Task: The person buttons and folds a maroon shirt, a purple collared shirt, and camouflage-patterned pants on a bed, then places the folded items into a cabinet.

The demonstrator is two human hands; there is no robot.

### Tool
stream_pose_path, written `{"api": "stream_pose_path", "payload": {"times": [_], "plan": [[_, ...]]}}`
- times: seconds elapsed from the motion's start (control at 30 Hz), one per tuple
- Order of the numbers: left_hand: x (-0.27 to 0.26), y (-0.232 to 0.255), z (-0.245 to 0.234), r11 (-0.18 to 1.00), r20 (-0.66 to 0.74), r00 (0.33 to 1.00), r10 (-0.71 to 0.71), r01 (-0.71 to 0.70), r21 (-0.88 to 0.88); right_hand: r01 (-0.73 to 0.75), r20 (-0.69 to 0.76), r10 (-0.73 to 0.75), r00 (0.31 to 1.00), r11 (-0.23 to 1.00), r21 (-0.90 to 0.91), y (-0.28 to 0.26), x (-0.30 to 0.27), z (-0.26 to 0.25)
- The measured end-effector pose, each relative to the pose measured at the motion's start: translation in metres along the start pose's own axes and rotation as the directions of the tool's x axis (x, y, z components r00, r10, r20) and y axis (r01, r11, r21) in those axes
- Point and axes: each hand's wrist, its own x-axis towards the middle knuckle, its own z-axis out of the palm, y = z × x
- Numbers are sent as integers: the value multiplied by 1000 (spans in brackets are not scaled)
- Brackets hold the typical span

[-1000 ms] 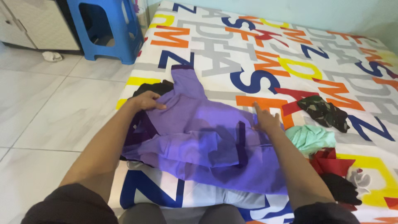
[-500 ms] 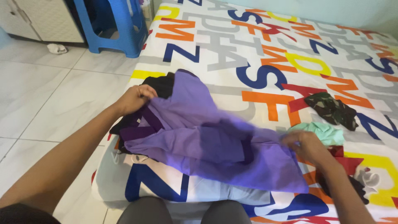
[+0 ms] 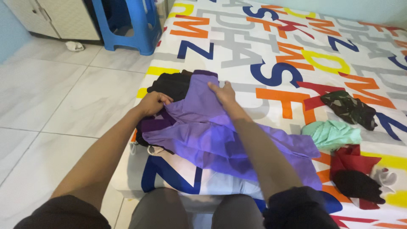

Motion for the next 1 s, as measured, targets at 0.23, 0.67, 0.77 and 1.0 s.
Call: {"api": "stream_pose_path", "payload": {"times": [0.23,0.67,0.77,1.0], "plan": [[15,-22,1,961,-156,971,-178,138,-241,-133,302,-145,942,664,735,-26,-126,-26],[36,-56,5,971,-99,983,-153,131,-200,-244,59,466,883,347,905,64,-219,-83],[36,-36,-1,970,-151,980,-131,158,183,-478,249,524,815,364,799,81,-244,-90],[15,145,32,786,-237,966,102,68,615,-243,-330,90,940,855,-459,8,-228,-130]]}}
